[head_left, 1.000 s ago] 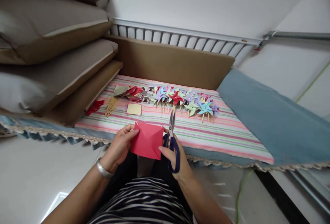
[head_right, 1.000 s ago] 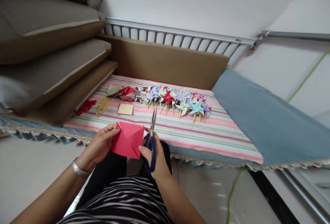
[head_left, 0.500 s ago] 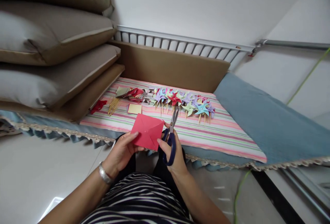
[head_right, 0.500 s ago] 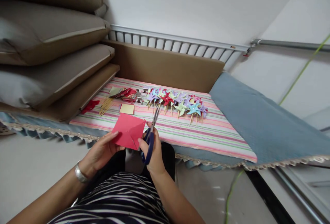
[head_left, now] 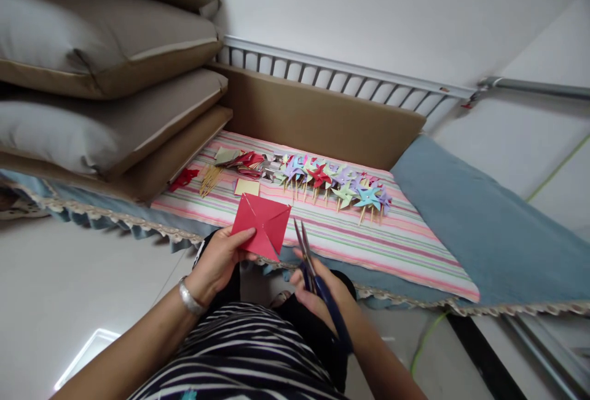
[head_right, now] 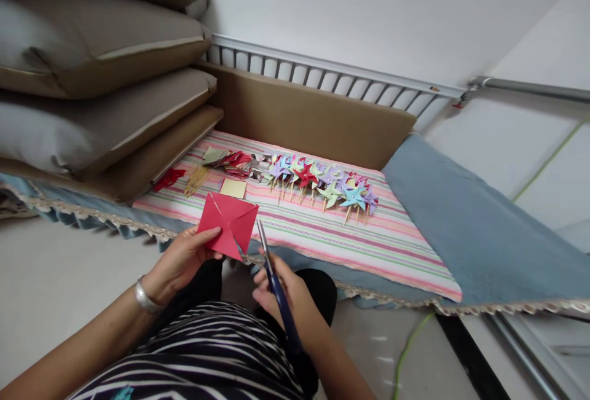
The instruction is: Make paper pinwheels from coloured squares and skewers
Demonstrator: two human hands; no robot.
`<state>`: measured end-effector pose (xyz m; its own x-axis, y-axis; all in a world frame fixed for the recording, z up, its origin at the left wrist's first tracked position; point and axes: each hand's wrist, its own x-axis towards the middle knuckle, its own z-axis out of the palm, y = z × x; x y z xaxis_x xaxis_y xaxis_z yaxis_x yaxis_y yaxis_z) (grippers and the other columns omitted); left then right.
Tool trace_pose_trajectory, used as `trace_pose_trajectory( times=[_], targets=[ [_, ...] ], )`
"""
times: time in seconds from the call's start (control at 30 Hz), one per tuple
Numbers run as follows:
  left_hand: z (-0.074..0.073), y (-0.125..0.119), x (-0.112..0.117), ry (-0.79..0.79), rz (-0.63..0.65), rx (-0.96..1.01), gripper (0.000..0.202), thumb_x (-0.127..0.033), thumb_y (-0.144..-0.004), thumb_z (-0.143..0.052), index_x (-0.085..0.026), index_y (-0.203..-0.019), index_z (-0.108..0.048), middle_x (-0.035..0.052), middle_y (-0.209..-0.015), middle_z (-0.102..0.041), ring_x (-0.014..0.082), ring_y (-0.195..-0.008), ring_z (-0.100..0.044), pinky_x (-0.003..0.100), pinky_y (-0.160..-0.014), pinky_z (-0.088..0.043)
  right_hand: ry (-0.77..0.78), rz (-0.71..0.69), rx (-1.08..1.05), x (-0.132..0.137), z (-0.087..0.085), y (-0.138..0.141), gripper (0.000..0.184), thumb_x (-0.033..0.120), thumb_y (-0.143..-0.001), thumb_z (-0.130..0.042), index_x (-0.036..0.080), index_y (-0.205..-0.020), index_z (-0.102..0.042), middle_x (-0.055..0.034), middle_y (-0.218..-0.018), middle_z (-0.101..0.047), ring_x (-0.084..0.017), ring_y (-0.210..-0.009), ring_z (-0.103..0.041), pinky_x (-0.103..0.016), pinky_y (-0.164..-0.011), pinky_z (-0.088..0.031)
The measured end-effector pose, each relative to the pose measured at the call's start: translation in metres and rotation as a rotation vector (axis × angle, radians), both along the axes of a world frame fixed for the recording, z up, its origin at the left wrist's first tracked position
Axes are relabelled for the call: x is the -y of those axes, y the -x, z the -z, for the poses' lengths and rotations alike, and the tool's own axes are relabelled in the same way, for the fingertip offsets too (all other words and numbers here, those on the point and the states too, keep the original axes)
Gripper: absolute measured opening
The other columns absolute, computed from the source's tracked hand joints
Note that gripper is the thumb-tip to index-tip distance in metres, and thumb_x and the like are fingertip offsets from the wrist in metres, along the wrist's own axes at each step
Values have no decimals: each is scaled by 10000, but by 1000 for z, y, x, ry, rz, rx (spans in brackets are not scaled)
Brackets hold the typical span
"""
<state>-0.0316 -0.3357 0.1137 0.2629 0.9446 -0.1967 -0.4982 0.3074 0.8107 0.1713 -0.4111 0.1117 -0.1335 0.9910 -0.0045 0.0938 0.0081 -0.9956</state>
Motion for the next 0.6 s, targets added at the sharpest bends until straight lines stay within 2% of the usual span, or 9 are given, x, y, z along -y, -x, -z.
trace_pose_trajectory(
  times=[0.1, 0.2, 0.33, 0.6],
  targets=[
    [-2, 1, 0, 21, 15, 32, 183, -241, -663, -696, -100, -774, -658, 58, -688, -666, 119, -537, -581, 207, -476, -483, 62, -112, 101, 19, -2, -7, 524, 425, -732, -617, 197, -1194, -523, 10, -657, -541, -90, -485, -469, -207, -441, -404],
    [-4, -3, 1, 16, 40, 47, 148, -229, -678, -683, -102, -750, -655, 47, -652, -659, 107, -505, -568, 199, -468, -478, 129, -183, 184, 28, -2, -9, 514, 478, -742, -588, 190, -1163, -524, 29, -616, -495, -74, -445, -436, -193, -409, -363],
    [-7, -6, 2, 21, 68, 26, 147, -229, -680, -682, -95, -736, -659, 53, -647, -663, 114, -507, -575, 205, -478, -485, 202, -181, 169, 29, -1, -8, 487, 530, -738, -561, 196, -1090, -522, 48, -588, -465, -61, -398, -414, -189, -387, -337],
    [-10, -4, 7, 11, 72, 19, 130, -222, -680, -681, -97, -710, -661, 40, -570, -639, 112, -483, -564, 197, -462, -466, 202, -236, 232, 23, -10, -3, 358, 440, -783, -556, 201, -1047, -523, 42, -613, -469, -71, -436, -453, -187, -410, -355]
  ],
)
